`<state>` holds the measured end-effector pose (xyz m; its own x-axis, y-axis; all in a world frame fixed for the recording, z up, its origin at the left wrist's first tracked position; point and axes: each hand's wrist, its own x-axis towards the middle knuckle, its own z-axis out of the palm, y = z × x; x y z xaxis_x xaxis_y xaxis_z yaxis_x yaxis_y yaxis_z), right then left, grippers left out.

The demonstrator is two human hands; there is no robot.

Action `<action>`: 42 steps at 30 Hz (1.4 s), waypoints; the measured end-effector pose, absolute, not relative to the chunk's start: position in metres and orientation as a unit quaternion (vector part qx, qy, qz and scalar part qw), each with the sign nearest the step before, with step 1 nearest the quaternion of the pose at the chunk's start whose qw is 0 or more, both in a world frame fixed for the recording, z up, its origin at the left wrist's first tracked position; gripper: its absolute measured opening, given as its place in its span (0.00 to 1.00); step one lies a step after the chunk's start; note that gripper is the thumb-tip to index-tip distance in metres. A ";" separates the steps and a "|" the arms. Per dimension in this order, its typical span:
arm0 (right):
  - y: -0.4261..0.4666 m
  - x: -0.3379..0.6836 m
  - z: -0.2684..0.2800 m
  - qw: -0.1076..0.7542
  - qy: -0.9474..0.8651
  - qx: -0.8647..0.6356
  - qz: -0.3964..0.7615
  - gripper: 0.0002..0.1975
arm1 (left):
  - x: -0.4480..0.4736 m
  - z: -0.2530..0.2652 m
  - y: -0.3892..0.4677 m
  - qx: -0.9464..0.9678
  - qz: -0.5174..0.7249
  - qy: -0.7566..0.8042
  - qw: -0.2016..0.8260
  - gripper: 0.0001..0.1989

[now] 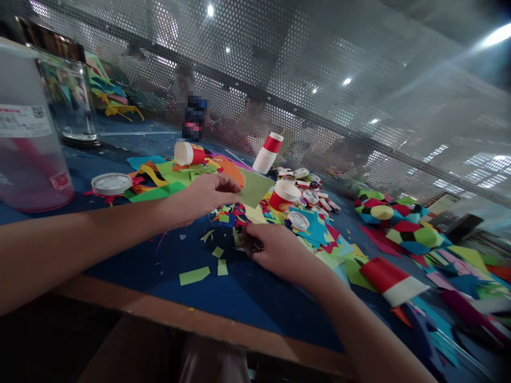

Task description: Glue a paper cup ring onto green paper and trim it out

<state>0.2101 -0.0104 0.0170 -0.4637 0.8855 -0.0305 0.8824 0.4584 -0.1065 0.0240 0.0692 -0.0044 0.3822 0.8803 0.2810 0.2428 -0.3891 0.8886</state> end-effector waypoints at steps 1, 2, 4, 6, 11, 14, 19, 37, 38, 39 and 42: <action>-0.010 0.210 0.016 0.018 -0.853 -0.518 0.055 0.05 | 0.024 -0.004 0.070 0.740 0.392 0.391 0.383 0.15; -0.010 0.210 0.016 0.023 -0.853 -0.518 0.058 0.05 | 0.024 -0.004 0.070 0.748 0.382 0.396 0.371 0.15; -0.010 0.210 0.014 0.034 -0.853 -0.516 0.063 0.06 | 0.023 -0.004 0.073 0.761 0.364 0.403 0.355 0.15; -0.010 0.211 0.012 0.051 -0.853 -0.515 0.068 0.06 | 0.022 -0.004 0.077 0.770 0.349 0.409 0.344 0.16; -0.008 0.216 0.012 0.133 -0.835 -0.526 0.090 0.03 | 0.016 -0.005 0.085 0.783 0.316 0.441 0.303 0.22; -0.008 0.217 0.012 0.208 -0.805 -0.536 0.146 0.07 | 0.013 -0.006 0.087 0.797 0.304 0.456 0.254 0.26; -0.013 0.213 0.013 0.357 -0.707 -0.511 0.334 0.07 | 0.014 0.004 0.073 0.825 0.355 0.419 0.134 0.22; -0.017 0.209 0.011 0.461 -0.637 -0.492 0.374 0.08 | 0.028 0.017 0.035 0.819 0.323 0.308 0.359 0.04; -0.017 0.210 0.012 0.464 -0.628 -0.497 0.379 0.10 | 0.028 0.016 0.035 0.814 0.326 0.311 0.367 0.04; -0.016 0.211 0.013 0.470 -0.616 -0.503 0.382 0.12 | 0.028 0.016 0.035 0.806 0.332 0.313 0.378 0.04; -0.017 0.214 0.016 0.496 -0.586 -0.512 0.386 0.19 | 0.027 0.015 0.038 0.766 0.367 0.325 0.417 0.06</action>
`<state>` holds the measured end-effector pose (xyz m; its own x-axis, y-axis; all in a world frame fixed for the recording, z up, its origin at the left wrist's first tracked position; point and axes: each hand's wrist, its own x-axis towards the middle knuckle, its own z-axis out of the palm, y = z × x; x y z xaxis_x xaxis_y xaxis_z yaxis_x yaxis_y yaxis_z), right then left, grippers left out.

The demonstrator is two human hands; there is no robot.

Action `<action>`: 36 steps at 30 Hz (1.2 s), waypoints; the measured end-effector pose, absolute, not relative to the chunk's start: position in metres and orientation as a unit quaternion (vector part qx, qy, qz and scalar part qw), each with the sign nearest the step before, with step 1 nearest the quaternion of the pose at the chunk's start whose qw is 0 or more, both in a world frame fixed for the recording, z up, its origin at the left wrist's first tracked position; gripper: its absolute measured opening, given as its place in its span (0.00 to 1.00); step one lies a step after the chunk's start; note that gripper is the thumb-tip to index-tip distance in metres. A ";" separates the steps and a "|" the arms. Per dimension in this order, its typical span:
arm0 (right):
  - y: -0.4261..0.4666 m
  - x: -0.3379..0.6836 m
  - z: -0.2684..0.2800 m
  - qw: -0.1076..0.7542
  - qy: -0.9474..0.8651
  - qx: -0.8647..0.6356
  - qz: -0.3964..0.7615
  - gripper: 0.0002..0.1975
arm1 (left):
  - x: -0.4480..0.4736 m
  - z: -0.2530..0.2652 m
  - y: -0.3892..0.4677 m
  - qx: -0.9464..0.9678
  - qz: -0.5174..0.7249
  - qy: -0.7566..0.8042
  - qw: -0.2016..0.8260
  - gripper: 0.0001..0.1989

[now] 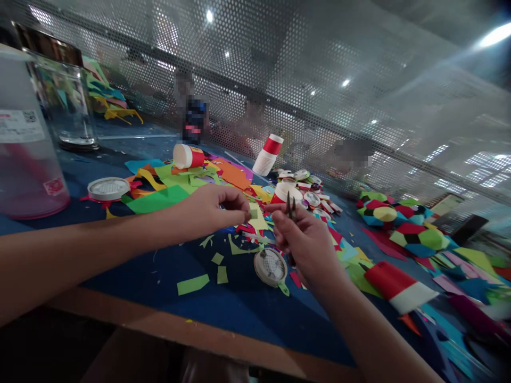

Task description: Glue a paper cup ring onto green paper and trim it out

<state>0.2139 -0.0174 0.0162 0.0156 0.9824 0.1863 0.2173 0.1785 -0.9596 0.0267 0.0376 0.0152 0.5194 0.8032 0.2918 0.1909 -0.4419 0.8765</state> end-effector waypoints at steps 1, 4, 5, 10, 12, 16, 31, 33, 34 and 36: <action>-0.018 0.214 0.017 0.500 -0.582 -0.509 0.389 0.21 | 0.026 0.015 0.038 0.747 0.384 0.334 0.427 0.07; -0.024 0.211 0.020 0.492 -0.570 -0.500 0.427 0.21 | 0.025 0.015 0.040 0.693 0.438 0.352 0.452 0.09; -0.027 0.209 0.021 0.484 -0.564 -0.499 0.444 0.20 | 0.024 0.015 0.041 0.680 0.451 0.350 0.461 0.09; -0.038 0.201 0.023 0.440 -0.612 -0.486 0.442 0.12 | 0.025 0.020 0.035 0.667 0.463 0.341 0.473 0.09; -0.040 0.200 0.020 0.422 -0.649 -0.495 0.393 0.12 | 0.026 0.023 0.030 0.672 0.456 0.340 0.475 0.09; -0.038 0.199 0.011 0.439 -0.643 -0.508 0.369 0.13 | 0.028 0.027 0.025 0.674 0.454 0.341 0.473 0.08; -0.034 0.274 0.074 0.558 -0.607 -0.565 -0.030 0.12 | 0.025 0.020 0.032 0.685 0.436 0.359 0.460 0.09; -0.038 0.288 0.082 0.573 -0.579 -0.576 0.070 0.14 | 0.024 0.019 0.034 0.690 0.432 0.360 0.456 0.09; -0.040 0.295 0.085 0.573 -0.569 -0.581 0.104 0.15 | 0.024 0.019 0.035 0.693 0.429 0.360 0.454 0.09; -0.044 0.309 0.089 0.548 -0.582 -0.591 0.110 0.17 | 0.023 0.018 0.035 0.697 0.423 0.358 0.455 0.08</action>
<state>0.3090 -0.0441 0.0888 0.2982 0.8082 0.5078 0.5678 0.2774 -0.7750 0.0235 0.0354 0.0178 0.3854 0.8839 0.2650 0.1138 -0.3305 0.9369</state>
